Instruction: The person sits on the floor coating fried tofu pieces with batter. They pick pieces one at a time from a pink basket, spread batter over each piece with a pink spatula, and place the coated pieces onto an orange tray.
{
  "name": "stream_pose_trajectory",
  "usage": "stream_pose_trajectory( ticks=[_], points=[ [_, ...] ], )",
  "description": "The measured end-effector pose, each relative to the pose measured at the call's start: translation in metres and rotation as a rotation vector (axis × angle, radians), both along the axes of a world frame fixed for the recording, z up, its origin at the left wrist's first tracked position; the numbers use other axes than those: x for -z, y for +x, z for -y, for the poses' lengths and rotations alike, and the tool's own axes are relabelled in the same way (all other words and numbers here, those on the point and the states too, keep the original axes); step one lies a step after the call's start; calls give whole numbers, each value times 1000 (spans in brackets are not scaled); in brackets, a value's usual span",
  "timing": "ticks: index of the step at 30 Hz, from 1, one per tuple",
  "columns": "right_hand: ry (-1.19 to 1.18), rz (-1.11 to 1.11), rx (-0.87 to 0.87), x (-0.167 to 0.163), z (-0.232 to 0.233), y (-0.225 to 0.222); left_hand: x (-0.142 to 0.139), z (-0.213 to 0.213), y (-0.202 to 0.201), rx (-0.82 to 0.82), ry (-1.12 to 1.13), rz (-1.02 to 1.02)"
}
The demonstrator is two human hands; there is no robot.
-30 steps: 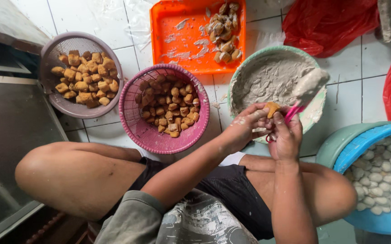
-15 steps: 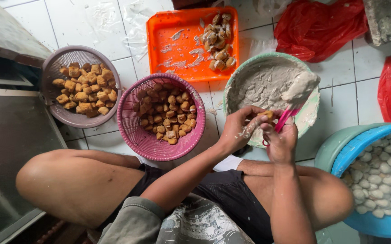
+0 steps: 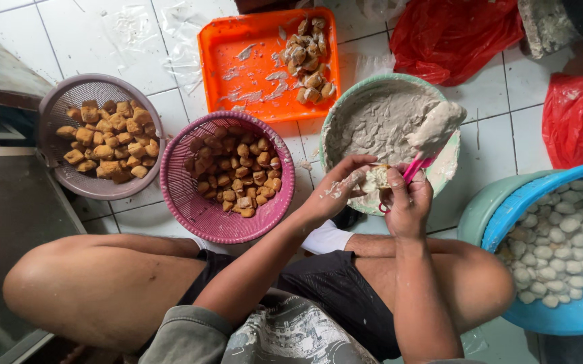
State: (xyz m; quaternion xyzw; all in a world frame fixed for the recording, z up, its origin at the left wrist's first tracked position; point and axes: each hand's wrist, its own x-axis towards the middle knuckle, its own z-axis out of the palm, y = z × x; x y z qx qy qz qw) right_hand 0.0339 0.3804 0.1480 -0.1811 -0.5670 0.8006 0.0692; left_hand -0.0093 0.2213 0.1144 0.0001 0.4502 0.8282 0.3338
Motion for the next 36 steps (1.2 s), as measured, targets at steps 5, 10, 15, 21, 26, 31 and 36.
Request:
stream_pose_trajectory(
  ticks=[5,10,15,21,26,31,36],
  points=[
    [332,-26,-70,0,-1,-1,-3,-2,-3,-1,4,36],
    [284,90,-222,-10,-3,7,-17,10,-18,-276,-112,59],
    [508,126,-334,-25,7,5,-49,26,-25,-307,-427,-260],
    [1099,-189,-350,-46,1,-10,-74,49,-30,-128,154,-33],
    [1237,-157,-244,-52,-8,-7,-65,50,-32,-111,236,-105],
    [1456,-269,-207,-48,-14,-4,-48,38,-31,-209,-81,-213],
    [1546,-271,-262,-40,-33,-2,-19,44,-38,-371,63,-209]
  ],
)
